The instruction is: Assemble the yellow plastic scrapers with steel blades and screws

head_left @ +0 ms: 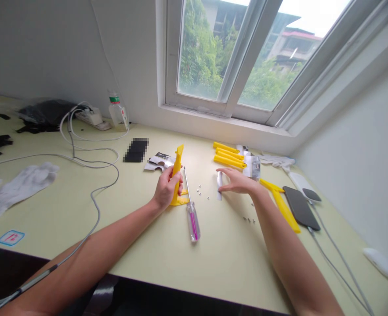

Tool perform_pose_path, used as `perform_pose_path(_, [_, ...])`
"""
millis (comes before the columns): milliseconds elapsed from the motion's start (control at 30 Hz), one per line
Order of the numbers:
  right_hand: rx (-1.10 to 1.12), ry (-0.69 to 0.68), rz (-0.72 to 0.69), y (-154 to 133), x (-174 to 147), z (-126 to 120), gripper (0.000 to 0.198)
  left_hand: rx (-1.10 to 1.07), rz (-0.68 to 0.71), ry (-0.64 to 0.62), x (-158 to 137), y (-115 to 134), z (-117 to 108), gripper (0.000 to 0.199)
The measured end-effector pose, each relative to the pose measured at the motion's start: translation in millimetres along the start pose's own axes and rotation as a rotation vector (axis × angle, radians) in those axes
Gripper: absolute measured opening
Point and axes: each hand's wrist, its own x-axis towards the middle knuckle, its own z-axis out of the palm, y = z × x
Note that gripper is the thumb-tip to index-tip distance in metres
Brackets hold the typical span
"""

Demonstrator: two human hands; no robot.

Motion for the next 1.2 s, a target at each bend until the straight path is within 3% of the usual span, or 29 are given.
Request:
perform_pose_path(367, [-0.009, 0.011, 0.032, 5, 10, 1, 0.081, -0.007, -0.065, -0.026, -1, 1, 0, 0.035])
perform_pose_path(600, [0.110, 0.016, 0.051, 8, 8, -1, 0.072, -0.069, -0.180, -0.157, -5, 3, 1, 0.038])
perform_pose_path(833, [0.343, 0.131, -0.035, 4, 10, 0, 0.051, -0.192, -0.271, -0.286, -7, 1, -2, 0.036])
perform_pose_path(1000, [0.521, 0.199, -0.082, -5, 9, -5, 0.051, -0.218, -0.293, -0.347, -7, 3, -4, 0.035])
perform_pose_path(1200, [0.910, 0.353, -0.162, -25, -22, -45, 0.060, 0.072, -0.192, -0.324, -9, 12, 2, 0.041])
